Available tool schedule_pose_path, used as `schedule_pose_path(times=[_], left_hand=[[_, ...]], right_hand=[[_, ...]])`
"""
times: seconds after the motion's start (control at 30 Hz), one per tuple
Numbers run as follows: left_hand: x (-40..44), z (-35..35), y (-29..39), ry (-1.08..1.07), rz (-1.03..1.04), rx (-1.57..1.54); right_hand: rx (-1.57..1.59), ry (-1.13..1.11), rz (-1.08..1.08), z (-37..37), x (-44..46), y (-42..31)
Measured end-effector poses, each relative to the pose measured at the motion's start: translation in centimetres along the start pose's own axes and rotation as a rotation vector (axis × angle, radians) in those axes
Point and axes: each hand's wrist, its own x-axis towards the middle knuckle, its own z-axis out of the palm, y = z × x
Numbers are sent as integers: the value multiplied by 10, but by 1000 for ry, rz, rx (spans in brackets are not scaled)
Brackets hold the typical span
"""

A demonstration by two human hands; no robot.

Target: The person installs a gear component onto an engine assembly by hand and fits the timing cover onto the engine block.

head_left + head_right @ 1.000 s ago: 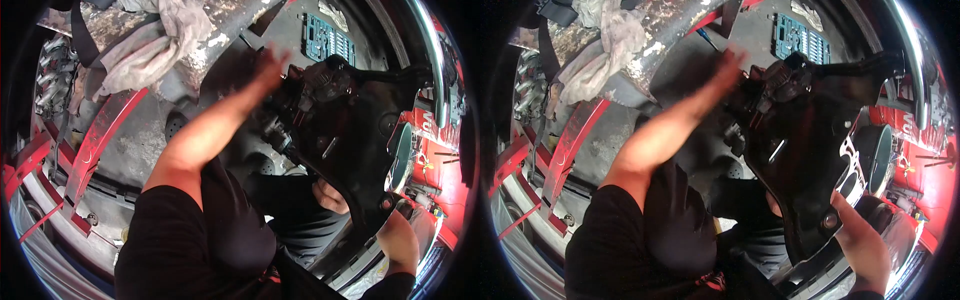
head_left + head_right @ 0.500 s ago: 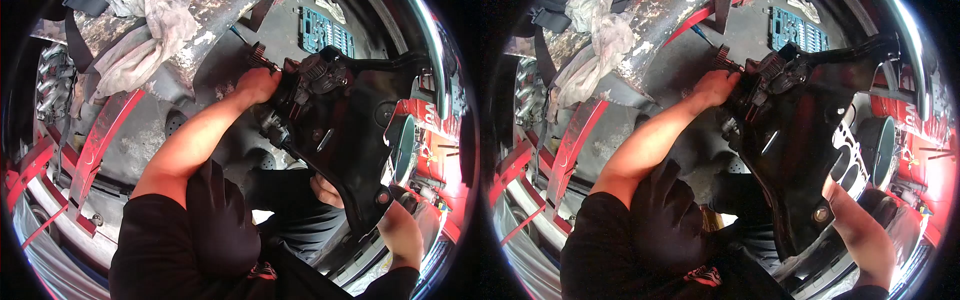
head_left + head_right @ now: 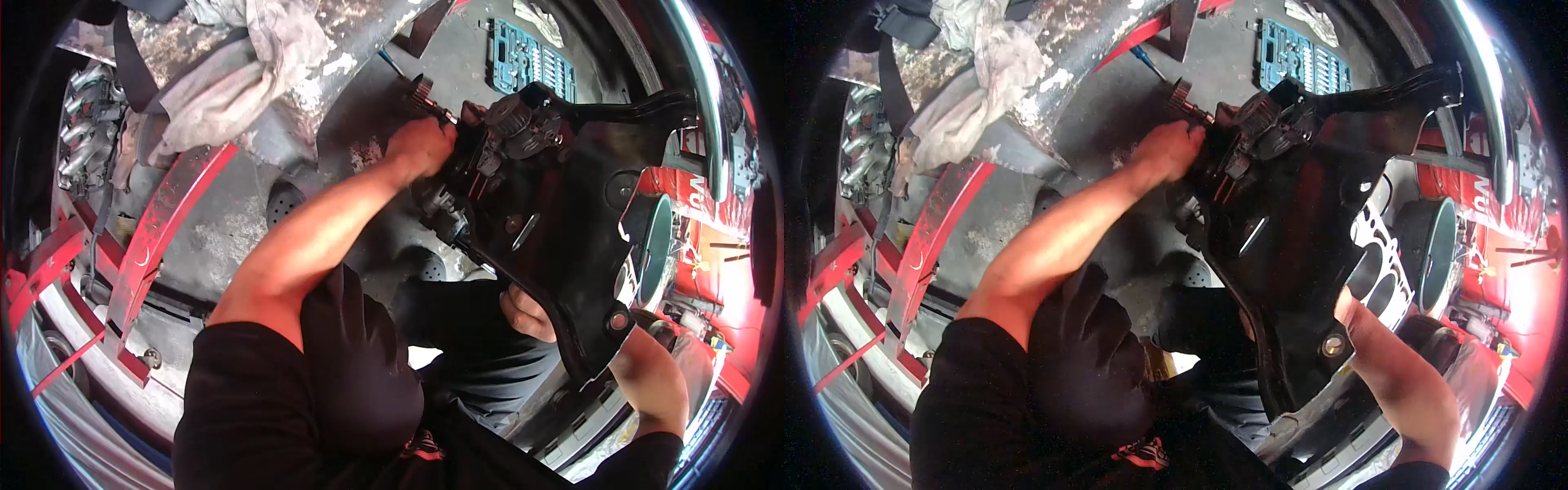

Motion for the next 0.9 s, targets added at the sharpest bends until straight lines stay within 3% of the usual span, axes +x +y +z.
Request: schedule_pose_path(times=[0.13, 0.2, 0.57, 0.6, 0.63, 0.7, 0.73, 0.77, 0.8, 0.9], left_hand=[[2, -8, -5, 10, 114, -39], [-1, -4, 0, -20, 24, 23], [5, -8, -8, -105, 108, -32], [2, -12, -5, -86, 113, -21], [-6, -11, 1, -63, 45, 15], [4, -2, -3, -72, 14, 5], [2, 2, -4, -95, 1, -9], [-6, 0, -2, -107, 3, -24], [-6, -9, 2, -87, 18, -28], [4, -8, -2, -26, 54, -12]], right_hand=[[30, 37, -27, 3, 3, 1], [36, 46, -21, 4, 1, 0], [187, 110, -22, 13, -5, -2], [280, 151, -27, 24, -7, -3], [576, 295, -63, 49, -11, -7], [1795, 421, -253, 112, -35, -22], [1719, 409, -189, 96, -35, -20], [1110, 295, -73, 65, -27, -13], [300, 105, -9, 24, -12, -3], [165, 65, -60, 9, -7, 4]])
